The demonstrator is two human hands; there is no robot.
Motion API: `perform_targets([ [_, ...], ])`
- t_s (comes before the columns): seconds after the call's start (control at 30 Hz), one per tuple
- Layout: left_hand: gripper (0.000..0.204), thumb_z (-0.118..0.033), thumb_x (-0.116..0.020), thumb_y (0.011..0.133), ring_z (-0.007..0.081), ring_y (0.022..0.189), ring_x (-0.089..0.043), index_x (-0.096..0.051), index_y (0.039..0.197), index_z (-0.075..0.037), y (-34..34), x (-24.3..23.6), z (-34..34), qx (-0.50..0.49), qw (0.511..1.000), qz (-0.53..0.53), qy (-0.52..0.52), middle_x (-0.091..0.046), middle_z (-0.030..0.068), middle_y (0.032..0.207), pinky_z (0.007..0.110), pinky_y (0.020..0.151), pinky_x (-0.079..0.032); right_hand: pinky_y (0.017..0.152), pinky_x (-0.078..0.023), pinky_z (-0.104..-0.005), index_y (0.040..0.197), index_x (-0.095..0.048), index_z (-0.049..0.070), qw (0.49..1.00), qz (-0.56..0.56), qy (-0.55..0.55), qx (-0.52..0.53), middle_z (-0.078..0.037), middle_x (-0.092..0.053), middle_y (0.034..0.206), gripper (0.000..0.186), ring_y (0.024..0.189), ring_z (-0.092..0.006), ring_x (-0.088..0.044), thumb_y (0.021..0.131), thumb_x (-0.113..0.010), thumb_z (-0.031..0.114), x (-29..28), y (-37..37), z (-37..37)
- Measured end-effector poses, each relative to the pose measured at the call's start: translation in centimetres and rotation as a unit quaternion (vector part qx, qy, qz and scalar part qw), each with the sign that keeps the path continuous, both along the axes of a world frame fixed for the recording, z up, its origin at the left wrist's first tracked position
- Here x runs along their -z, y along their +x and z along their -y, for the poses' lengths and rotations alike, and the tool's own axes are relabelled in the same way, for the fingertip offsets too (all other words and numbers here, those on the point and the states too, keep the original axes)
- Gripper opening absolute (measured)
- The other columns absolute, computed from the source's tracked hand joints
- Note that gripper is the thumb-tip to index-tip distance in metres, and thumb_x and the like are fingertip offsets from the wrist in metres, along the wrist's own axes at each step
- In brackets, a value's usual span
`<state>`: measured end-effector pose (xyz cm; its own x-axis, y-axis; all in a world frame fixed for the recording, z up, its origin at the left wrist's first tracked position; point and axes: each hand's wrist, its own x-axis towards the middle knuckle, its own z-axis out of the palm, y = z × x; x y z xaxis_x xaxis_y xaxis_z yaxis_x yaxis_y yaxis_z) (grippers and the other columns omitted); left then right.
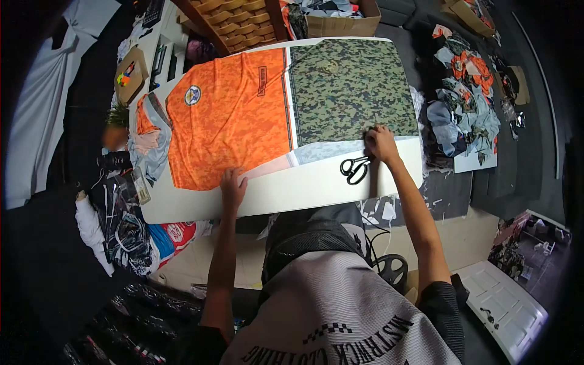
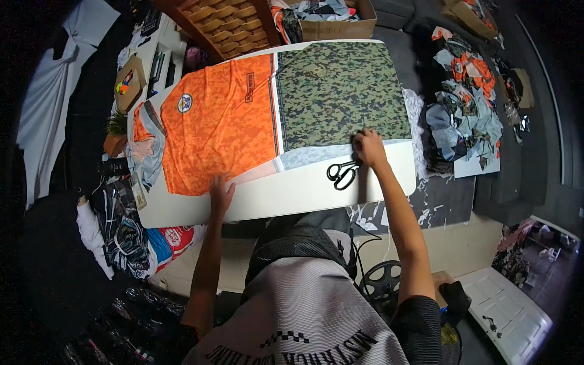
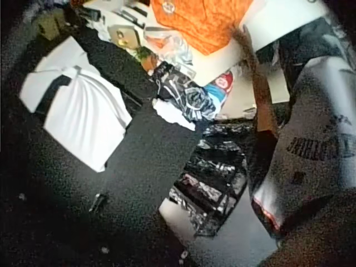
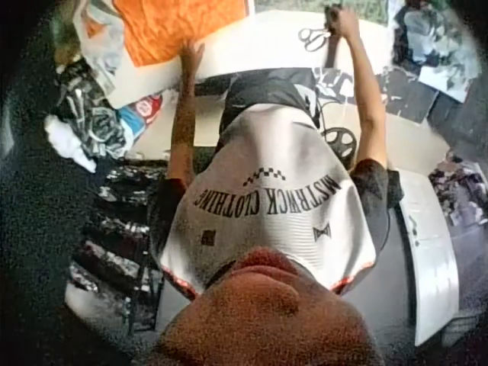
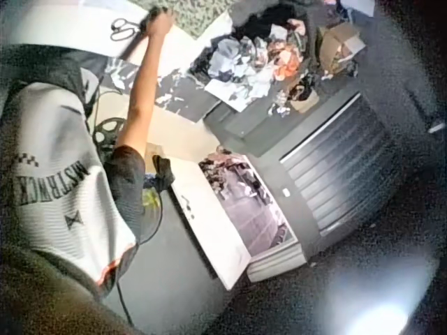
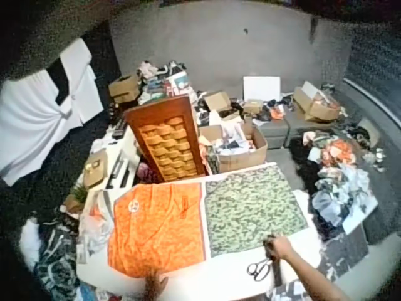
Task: The recorder is using scissors to cut patterns out of orange garments and sorting them on a table.
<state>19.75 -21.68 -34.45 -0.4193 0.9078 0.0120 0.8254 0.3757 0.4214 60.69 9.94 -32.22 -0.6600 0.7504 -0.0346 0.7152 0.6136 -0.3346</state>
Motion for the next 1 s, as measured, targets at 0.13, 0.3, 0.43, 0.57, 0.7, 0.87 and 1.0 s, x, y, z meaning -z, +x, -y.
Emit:
perform_targets([
  [0.13,0.027,-0.016,-0.061,0.08,0.0349,0.097,-0.051,-0.057,0.105,-0.005,-0.7,0.1,1.8,0.019,1.0,0.002,-0.017,-0.052,0.0143,0.105,0.043,0.086,-0.043,0.072,-0.044,-0.0419,0.083,-0.064,0.007,0.998,-0.015,0.034,0.049,-0.011,-0.059,0.093,0.011,0.083,-0.0333,-0.053,0.079,-0.062,0.016,-0.9,1.3,1.6],
  [0.3,0.02,-0.013,-0.06,0.081,0.0325,0.095,-0.051,-0.058,0.099,-0.006,-1.1,0.4,2.9,0.081,0.995,-0.05,0.036,-0.053,0.0133,0.102,0.043,0.085,-0.042,0.071,-0.045,-0.0411,0.08,-0.062,0.005,0.989,-0.07,0.06,0.116,-0.014,-0.059,0.087,0.008,0.078,-0.0341,-0.055,0.077,-0.063,0.012,-1.6,2.1,3.1],
  [0.43,0.021,-0.008,-0.057,0.081,0.0315,0.093,-0.053,-0.057,0.101,-0.003,-0.6,-2.1,1.9,0.051,0.995,0.067,0.052,-0.055,0.0131,0.099,0.039,0.085,-0.043,0.073,-0.046,-0.0402,0.083,-0.064,0.004,0.955,-0.148,0.081,0.245,-0.015,-0.059,0.087,0.01,0.078,-0.0338,-0.055,0.076,-0.063,0.012,0.2,4.6,1.0],
  [0.57,0.018,-0.009,-0.057,0.082,0.0314,0.088,-0.054,-0.056,0.098,-0.003,-2.6,-1.8,4.1,0.009,0.999,0.033,-0.005,-0.055,0.0134,0.096,0.039,0.081,-0.043,0.075,-0.047,-0.0396,0.086,-0.065,0.005,0.916,-0.199,0.157,0.31,-0.015,-0.058,0.088,0.012,0.08,-0.0337,-0.055,0.076,-0.064,0.012,1.3,8.6,-2.1],
  [0.7,0.012,-0.011,-0.055,0.083,0.0316,0.087,-0.053,-0.055,0.091,-0.002,-4.8,-0.6,6.2,-0.015,1.0,0.011,-0.023,-0.055,0.0138,0.095,0.038,0.08,-0.043,0.075,-0.047,-0.0394,0.088,-0.067,0.007,0.955,-0.09,0.094,0.266,-0.014,-0.058,0.089,0.015,0.083,-0.0339,-0.055,0.074,-0.065,0.012,0.9,11.0,-3.8],
  [0.87,0.01,-0.01,-0.053,0.084,0.0293,0.083,-0.053,-0.055,0.088,-0.002,-4.3,-2.0,5.4,-0.06,0.998,0.022,-0.009,-0.056,0.0126,0.092,0.036,0.079,-0.043,0.074,-0.047,-0.0399,0.085,-0.068,0.009,0.976,-0.054,0.028,0.21,-0.013,-0.058,0.089,0.014,0.084,-0.0342,-0.055,0.072,-0.066,0.012,-0.1,10.8,-6.0],
  [1.0,0.009,-0.01,-0.052,0.085,0.0274,0.08,-0.053,-0.055,0.087,-0.002,-4.1,-5.2,2.3,-0.116,0.983,0.138,-0.021,-0.056,0.0111,0.088,0.034,0.078,-0.044,0.071,-0.046,-0.0394,0.079,-0.068,0.007,0.989,-0.009,-0.022,0.143,-0.012,-0.058,0.087,0.011,0.082,-0.0324,-0.055,0.071,-0.066,0.014,-0.7,12.8,-7.3],
])
